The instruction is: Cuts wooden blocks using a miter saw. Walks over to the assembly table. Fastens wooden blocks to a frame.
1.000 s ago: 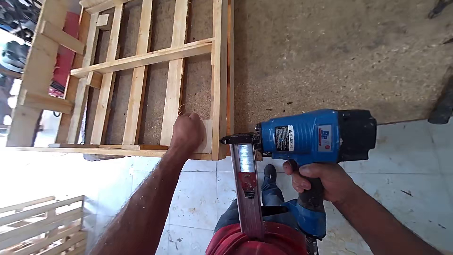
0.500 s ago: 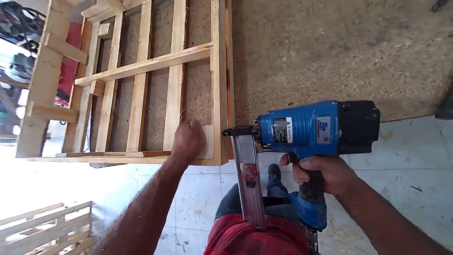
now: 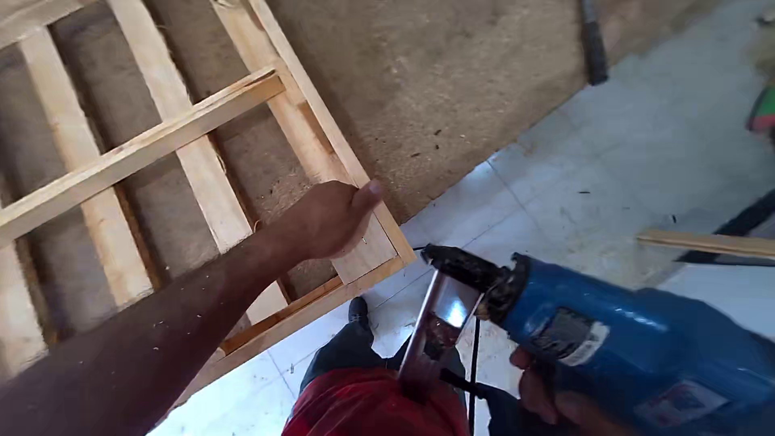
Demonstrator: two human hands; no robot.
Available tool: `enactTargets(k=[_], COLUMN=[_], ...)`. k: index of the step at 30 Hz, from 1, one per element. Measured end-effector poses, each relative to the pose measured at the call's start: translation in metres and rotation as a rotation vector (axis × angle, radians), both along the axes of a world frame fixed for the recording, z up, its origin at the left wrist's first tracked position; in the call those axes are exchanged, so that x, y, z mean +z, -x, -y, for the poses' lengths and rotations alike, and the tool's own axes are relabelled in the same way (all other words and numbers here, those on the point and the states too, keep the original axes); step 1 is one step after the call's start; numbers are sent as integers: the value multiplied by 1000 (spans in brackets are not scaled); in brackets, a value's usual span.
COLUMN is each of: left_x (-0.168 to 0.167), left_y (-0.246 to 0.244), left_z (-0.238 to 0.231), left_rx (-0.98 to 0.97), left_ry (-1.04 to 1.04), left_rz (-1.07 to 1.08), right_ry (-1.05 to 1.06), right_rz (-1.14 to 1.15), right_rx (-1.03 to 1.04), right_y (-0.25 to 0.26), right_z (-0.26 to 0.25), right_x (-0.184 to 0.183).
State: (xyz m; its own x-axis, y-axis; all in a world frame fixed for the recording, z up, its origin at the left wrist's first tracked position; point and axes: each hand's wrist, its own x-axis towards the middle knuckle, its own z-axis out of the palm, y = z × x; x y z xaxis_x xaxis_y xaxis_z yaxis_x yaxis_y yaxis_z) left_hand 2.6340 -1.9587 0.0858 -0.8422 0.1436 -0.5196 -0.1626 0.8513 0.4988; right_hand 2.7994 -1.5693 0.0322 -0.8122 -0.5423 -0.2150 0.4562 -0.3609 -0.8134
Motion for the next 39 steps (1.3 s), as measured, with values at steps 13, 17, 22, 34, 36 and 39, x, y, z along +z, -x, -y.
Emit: enactTargets(k=[13, 17, 22, 34, 36, 39], left_x=[0, -1, -2, -1, -3, -5], left_y=[-7, -6, -7, -7, -6, -6], left_z=[-7, -9, -8, -10, -9, -8], left_rx=[-18, 6, 38, 37, 34, 39], left_ry=[142, 167, 151, 184, 181, 166], left_rz=[-101, -102, -98, -101, -109, -112], right_ry=[262, 353, 397, 396, 400, 384], right_rz=[-121, -72, -71, -92, -104, -115], right_rx=[-450, -539, -578, -575, -566, -579], right_y=[-101, -112, -120, -131, -135, -139], right_z=[115, 141, 158, 173, 178, 186], right_x=[-50, -59, -64, -67, -70, -75])
